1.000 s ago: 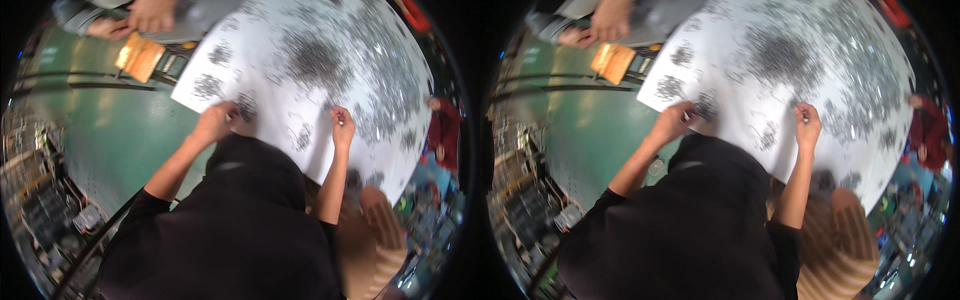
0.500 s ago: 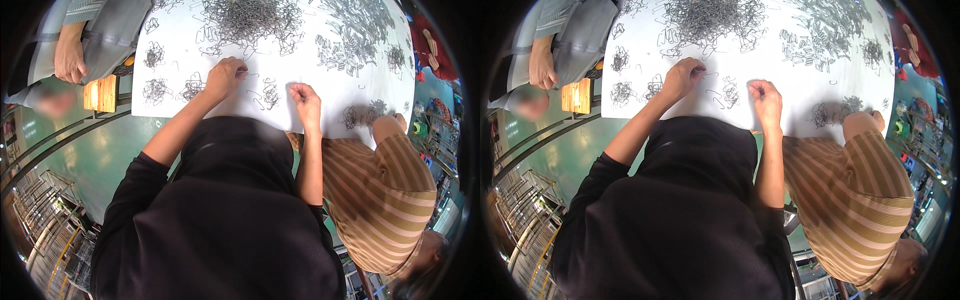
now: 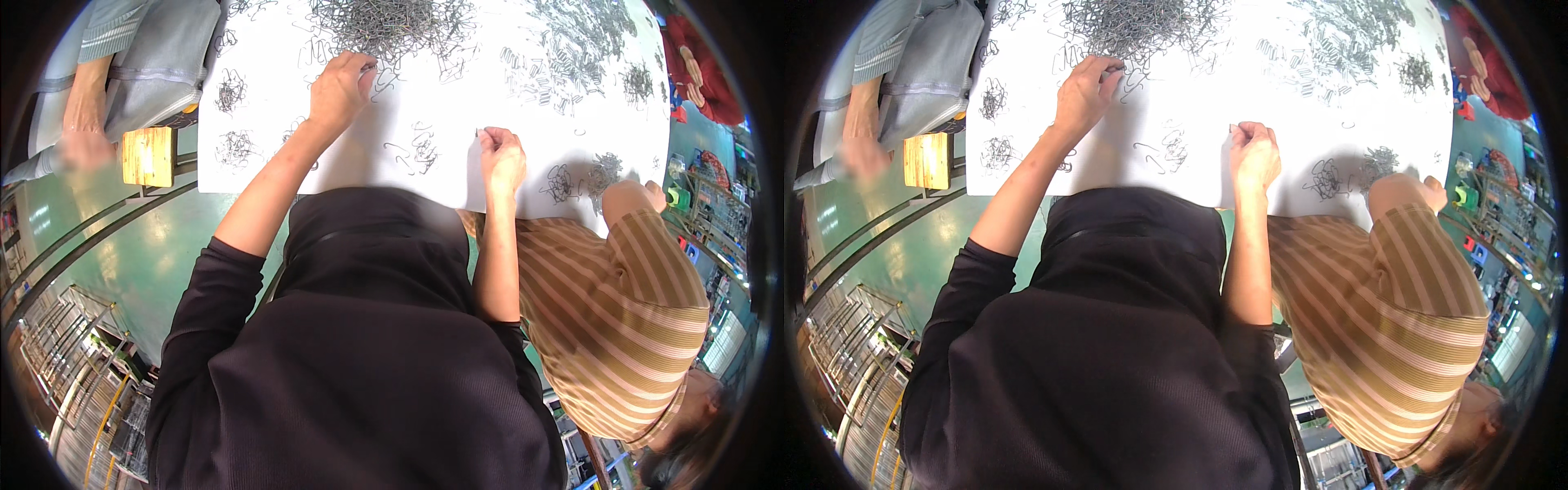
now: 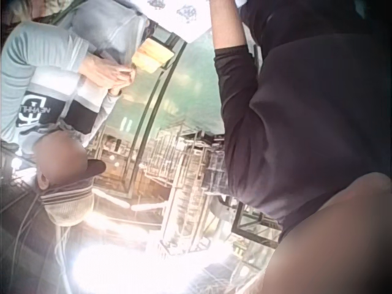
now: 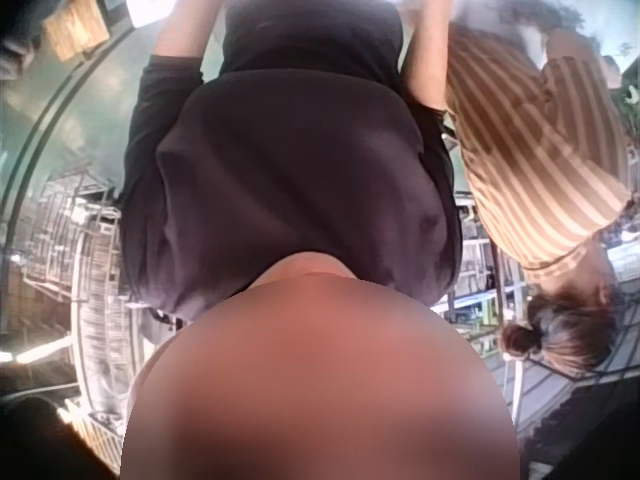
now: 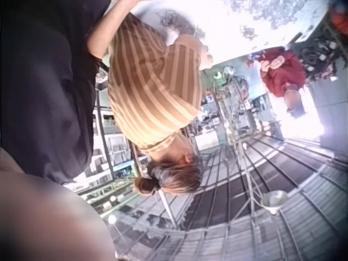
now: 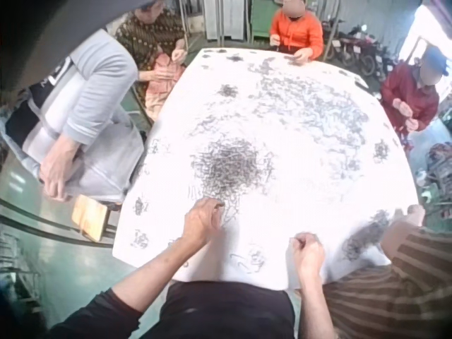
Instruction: The person walks through a workshop carrying two long-handled tools with circular brush heads, then places them on a rack. They pick up a tray of tangled metal wires and join others at a table to sort the wires by hand, separating them into piles.
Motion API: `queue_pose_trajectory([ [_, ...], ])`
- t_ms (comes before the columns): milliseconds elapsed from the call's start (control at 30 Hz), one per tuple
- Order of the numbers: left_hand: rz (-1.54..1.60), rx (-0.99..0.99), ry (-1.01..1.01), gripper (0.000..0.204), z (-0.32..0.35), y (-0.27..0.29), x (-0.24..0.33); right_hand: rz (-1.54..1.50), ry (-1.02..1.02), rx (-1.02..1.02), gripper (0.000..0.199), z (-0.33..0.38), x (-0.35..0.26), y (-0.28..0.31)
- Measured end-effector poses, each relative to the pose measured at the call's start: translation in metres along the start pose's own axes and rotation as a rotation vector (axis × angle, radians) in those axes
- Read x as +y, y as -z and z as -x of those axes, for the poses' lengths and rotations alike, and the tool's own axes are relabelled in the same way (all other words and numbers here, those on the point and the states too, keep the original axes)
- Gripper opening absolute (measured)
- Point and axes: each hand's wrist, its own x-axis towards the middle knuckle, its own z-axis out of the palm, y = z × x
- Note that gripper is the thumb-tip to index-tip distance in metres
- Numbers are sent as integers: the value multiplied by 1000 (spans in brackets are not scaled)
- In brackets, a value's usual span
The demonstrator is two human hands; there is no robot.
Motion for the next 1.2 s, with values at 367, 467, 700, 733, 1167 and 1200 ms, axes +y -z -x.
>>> queue_pose_trajectory([
  [367, 1220, -456, 816, 32, 41, 0, 45, -455, 170, -408, 16, 10, -64, -16],
  [467, 1364, -326, 947, 29, 40, 4, 34, -452, 224, -423, 12, -4, -85, -15],
  [700, 1466, -384, 948, 41, 45, 30, 11, 146, 510, -334, 14, -52, -102, -37],
  [733, 1457, -379, 936, 42, 46, 33, 10, 191, 507, -385, 16, -53, -101, -39],
  [1167, 1557, -386, 955, 42, 30, 32, 22, -1098, -144, -853, 11, -36, -57, 1],
  [1200, 1542, -420, 905, 43, 28, 31, 24, -1180, -165, -839, 12, -32, -59, 4],
])
